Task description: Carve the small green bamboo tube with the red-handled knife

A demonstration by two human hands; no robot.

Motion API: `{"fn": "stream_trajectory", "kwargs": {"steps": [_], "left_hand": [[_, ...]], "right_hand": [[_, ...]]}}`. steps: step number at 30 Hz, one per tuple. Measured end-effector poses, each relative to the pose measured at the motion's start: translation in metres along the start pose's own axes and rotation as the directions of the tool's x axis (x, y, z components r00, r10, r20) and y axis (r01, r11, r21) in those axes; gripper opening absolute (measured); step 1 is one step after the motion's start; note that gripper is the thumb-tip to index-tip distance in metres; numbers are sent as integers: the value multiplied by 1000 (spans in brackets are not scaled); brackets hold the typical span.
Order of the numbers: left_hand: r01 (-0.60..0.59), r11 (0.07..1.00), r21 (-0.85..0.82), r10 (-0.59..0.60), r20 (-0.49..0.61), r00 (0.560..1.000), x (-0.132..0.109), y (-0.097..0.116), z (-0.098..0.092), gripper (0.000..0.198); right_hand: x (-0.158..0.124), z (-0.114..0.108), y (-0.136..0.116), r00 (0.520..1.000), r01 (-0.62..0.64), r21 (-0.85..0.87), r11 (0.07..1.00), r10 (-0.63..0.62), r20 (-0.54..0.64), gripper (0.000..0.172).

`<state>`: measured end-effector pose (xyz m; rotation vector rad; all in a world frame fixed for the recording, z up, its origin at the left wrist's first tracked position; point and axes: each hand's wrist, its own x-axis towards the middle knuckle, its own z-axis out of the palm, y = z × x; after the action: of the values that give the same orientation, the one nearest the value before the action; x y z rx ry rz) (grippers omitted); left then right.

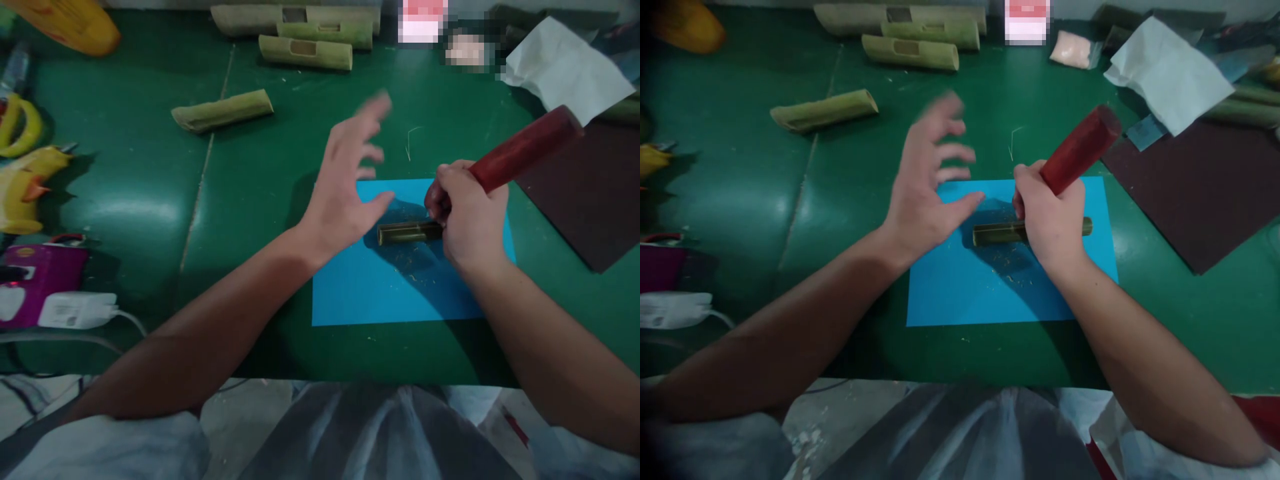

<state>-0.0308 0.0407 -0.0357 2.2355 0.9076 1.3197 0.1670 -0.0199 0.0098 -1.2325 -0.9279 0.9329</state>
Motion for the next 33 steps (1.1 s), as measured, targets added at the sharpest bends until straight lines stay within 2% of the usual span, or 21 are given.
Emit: {"fn": "stream_trajectory", "kwargs": {"steps": [1,2,3,5,8,11,13,14,16,17,18,19,20,22,24,25,27,28,30,31,33], "left_hand": [[-29,998,57,28,31,999,-1,-1,-1,31],[-51,994,99,46,51,998,-2,0,-1,34],[-54,991,123,46,65,997,-2,1,-2,46],[-4,993,117,-5,69,998,-4,3,-3,55],[53,996,67,-57,58,997,-5,3,-1,32],[-51,992,117,42,76,996,-4,0,2,32],[-100,981,169,87,80,993,-4,-1,1,43],[-53,984,170,42,73,996,-4,0,0,41],[54,991,121,-58,29,998,-4,2,-2,24],[79,991,105,-81,18,997,-4,3,-3,29],[74,991,110,-76,13,997,-4,4,-3,42],[42,989,145,-45,21,999,-4,4,-3,52],[-2,981,195,-6,41,999,-5,4,-3,54],[-78,962,260,55,96,994,-6,2,-2,39],[-64,973,222,39,116,992,-8,0,-1,30],[-30,985,169,12,103,995,-8,0,-1,32],[75,989,128,-84,70,994,-8,3,-1,50],[66,988,140,-78,75,994,-7,5,-2,53],[7,979,202,-27,97,995,-5,9,-4,33],[-19,978,208,-2,98,995,-5,10,-5,31],[-8,988,153,0,56,998,-4,10,-6,49]], "right_hand": [[0,0,0,1000,1,0,1000,-1,-4,49],[0,0,0,1000,2,3,1000,-2,-8,48],[-1,0,0,1000,2,10,1000,-2,-9,48],[-1,0,0,1000,5,21,1000,-5,-2,50],[-1,0,1,1000,3,27,1000,-4,14,50],[-1,-1,2,1000,-4,26,1000,4,6,50],[0,-1,2,1000,-12,18,1000,12,1,53],[0,-1,2,1000,-19,14,1000,19,2,53],[-1,-1,1,999,-33,10,999,33,6,53],[-1,-1,1,999,-35,7,999,35,10,53],[-1,-1,1,999,-34,5,999,34,15,53],[-1,-1,1,999,-29,1,1000,29,20,54],[-1,-1,2,999,-23,-3,1000,23,22,55],[-1,-1,3,1000,-14,-7,1000,14,20,56],[-1,-1,3,1000,-14,-2,1000,14,13,55],[-1,-1,3,1000,-14,1,1000,14,15,54],[-2,0,2,1000,-18,2,1000,18,23,52],[-2,0,1,999,-21,-4,1000,21,26,51],[-2,1,-2,999,-26,-23,999,26,21,52],[-3,1,-2,1000,-28,-30,999,29,13,51],[-3,1,-3,1000,-30,-32,999,30,9,50]]}}
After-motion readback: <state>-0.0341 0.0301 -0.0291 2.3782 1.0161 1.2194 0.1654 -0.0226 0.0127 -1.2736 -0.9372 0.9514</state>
